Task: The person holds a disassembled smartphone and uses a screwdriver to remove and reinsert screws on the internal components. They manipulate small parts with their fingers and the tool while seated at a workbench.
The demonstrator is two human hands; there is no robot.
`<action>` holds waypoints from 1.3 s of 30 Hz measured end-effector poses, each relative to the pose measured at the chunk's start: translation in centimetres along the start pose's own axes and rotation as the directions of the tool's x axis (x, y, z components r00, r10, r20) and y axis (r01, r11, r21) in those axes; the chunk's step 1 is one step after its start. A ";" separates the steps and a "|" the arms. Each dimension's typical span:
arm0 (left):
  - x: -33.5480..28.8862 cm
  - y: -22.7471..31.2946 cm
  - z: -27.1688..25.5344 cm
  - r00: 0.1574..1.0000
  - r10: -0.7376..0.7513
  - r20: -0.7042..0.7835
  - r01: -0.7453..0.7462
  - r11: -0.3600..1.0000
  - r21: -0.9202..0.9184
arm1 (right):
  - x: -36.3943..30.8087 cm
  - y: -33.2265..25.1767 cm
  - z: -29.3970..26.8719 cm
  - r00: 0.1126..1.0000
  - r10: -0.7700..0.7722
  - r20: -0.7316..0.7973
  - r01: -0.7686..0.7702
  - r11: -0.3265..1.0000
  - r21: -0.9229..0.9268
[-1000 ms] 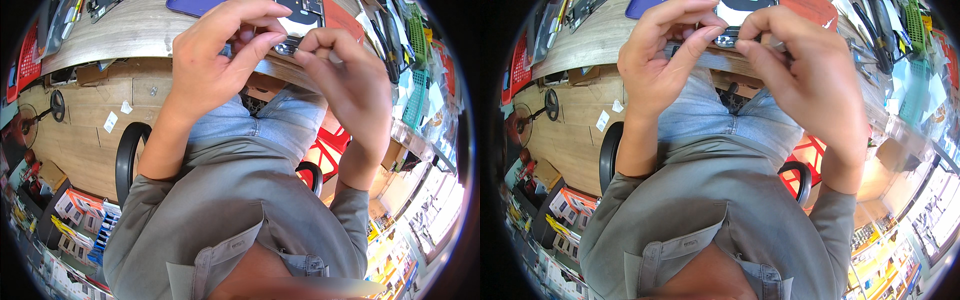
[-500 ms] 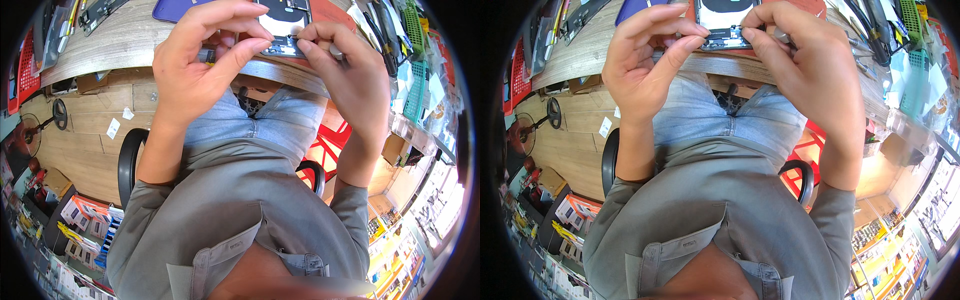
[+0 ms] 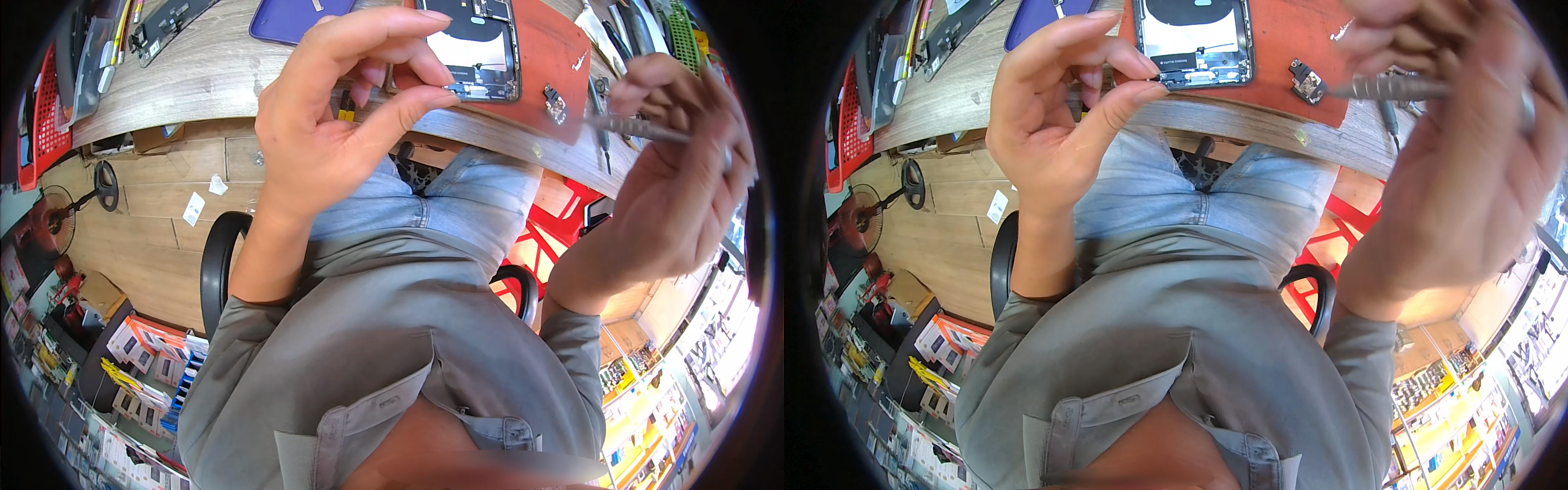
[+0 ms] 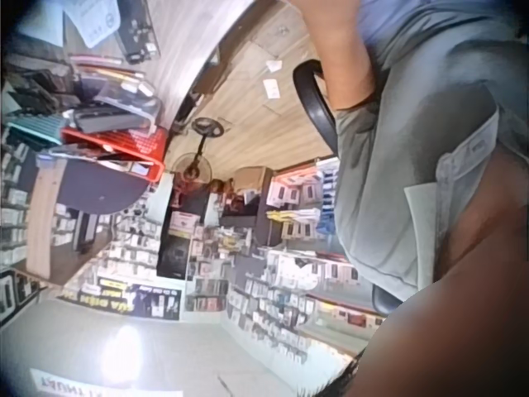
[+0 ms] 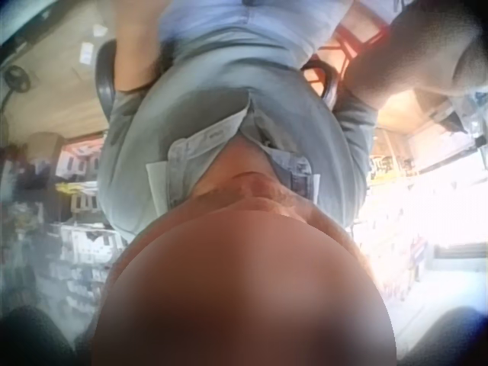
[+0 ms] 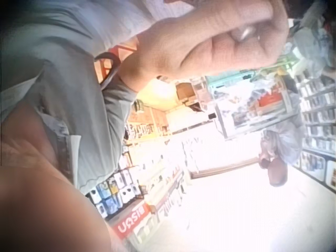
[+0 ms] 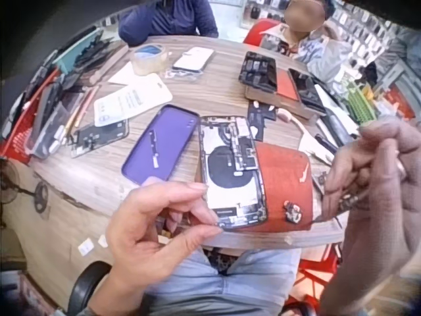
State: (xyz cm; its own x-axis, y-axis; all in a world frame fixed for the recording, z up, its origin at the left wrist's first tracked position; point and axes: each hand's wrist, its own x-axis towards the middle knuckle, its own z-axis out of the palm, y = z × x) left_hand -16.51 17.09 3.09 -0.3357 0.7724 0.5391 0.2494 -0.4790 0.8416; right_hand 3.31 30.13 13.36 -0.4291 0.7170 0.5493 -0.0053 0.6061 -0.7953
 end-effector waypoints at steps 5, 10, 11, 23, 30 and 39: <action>0.4 0.1 -0.3 0.998 0.039 0.050 -0.043 0.997 0.069 | -0.6 0.4 -1.0 0.998 -0.058 0.013 0.054 0.976 0.210; 0.4 0.3 0.1 0.997 0.071 0.023 -0.073 0.985 0.154 | -2.9 -0.4 1.1 0.998 0.056 0.007 -0.057 0.995 0.082; 0.4 0.4 0.1 0.998 0.058 0.021 -0.061 0.987 0.146 | -3.1 -0.4 1.5 0.999 0.041 0.017 -0.043 0.995 0.086; 0.2 0.4 0.2 0.999 0.037 0.014 -0.038 0.990 0.139 | -3.6 -0.5 2.0 0.994 0.011 0.108 -0.020 0.997 0.079; -0.5 -0.2 0.3 0.999 -0.041 0.006 0.042 0.999 -0.023 | -3.0 0.1 1.9 0.989 -0.035 0.145 0.019 0.994 0.111; -0.5 -0.3 0.8 0.999 -0.037 -0.039 0.036 0.999 -0.021 | -2.7 -1.7 2.8 0.995 0.073 0.063 -0.076 0.996 0.038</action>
State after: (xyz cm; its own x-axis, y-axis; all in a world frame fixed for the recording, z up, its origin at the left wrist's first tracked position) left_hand -15.65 17.16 2.54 -0.3802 0.7724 0.5088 0.2181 -0.4597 0.8609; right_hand 1.98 26.20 12.46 -0.4847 0.7361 0.4724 -0.0071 0.5368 -0.8437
